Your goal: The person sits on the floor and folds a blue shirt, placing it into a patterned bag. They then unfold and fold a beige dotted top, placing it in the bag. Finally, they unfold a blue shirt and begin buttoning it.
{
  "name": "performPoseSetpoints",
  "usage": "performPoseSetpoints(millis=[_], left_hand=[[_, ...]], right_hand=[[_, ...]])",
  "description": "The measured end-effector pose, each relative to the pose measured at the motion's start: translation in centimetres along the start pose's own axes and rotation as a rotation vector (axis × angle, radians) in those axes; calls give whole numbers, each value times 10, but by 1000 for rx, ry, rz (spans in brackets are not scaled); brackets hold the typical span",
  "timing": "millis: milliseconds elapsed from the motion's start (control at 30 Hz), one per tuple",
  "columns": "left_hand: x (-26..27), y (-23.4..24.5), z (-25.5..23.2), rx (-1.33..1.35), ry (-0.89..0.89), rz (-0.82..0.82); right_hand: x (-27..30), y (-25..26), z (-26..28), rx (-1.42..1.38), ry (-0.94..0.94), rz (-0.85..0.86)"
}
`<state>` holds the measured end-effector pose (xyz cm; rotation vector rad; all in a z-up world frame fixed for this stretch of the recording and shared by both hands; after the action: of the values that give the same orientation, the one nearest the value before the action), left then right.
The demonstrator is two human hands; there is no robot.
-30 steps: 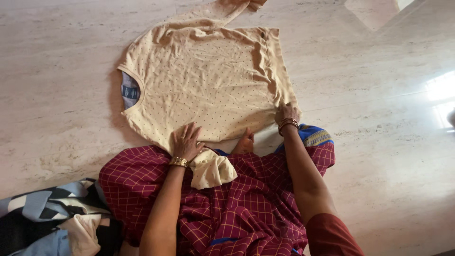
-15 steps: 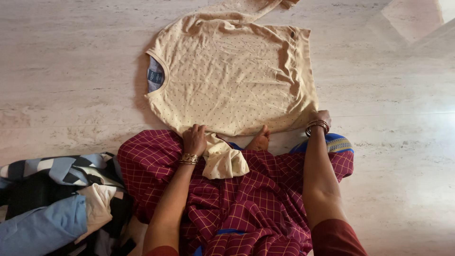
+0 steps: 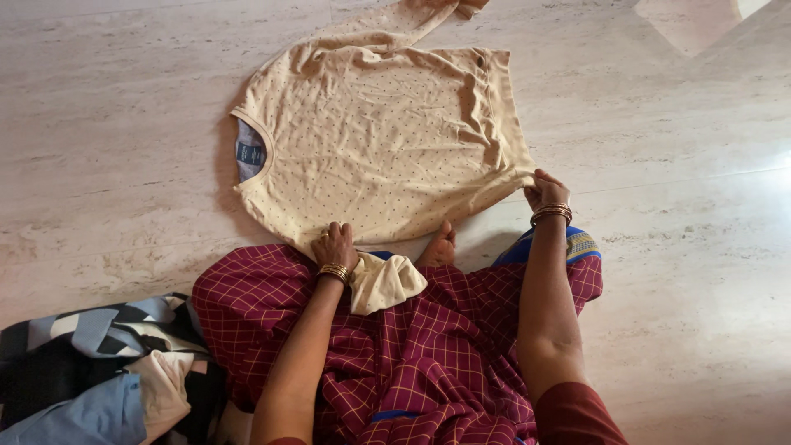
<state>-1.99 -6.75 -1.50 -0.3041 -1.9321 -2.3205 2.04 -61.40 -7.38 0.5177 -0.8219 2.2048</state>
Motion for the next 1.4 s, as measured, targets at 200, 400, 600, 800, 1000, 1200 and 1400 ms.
performPoseSetpoints(millis=[200, 400, 600, 800, 1000, 1200, 1400], left_hand=[[8, 21, 1, 49, -102, -184], [11, 32, 12, 147, -130, -205], [4, 57, 35, 180, -164, -169], [-33, 38, 69, 522, 37, 291], [-104, 1, 101, 954, 117, 370], [-157, -36, 116, 1025, 316, 346], [-158, -45, 121, 1104, 311, 124]], right_hand=[[1, -10, 34, 886, 318, 322], [35, -12, 57, 1483, 620, 160], [74, -59, 89, 1179, 920, 407], [17, -66, 70, 917, 610, 339], [-59, -75, 43, 1002, 587, 239], [-119, -77, 4, 946, 457, 187], [-114, -84, 2, 1051, 425, 107]])
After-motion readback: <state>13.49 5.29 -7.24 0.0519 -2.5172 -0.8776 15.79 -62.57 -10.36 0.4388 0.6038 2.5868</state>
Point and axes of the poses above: each hand's wrist, its own x-axis away from the middle knuckle, its own y-axis out of the back of the hand, z = x × y, the point moved 10 cm from there along -x, towards the middle knuckle, and after that the axes turned 8 degrees about -x, right-handed, at the moved point
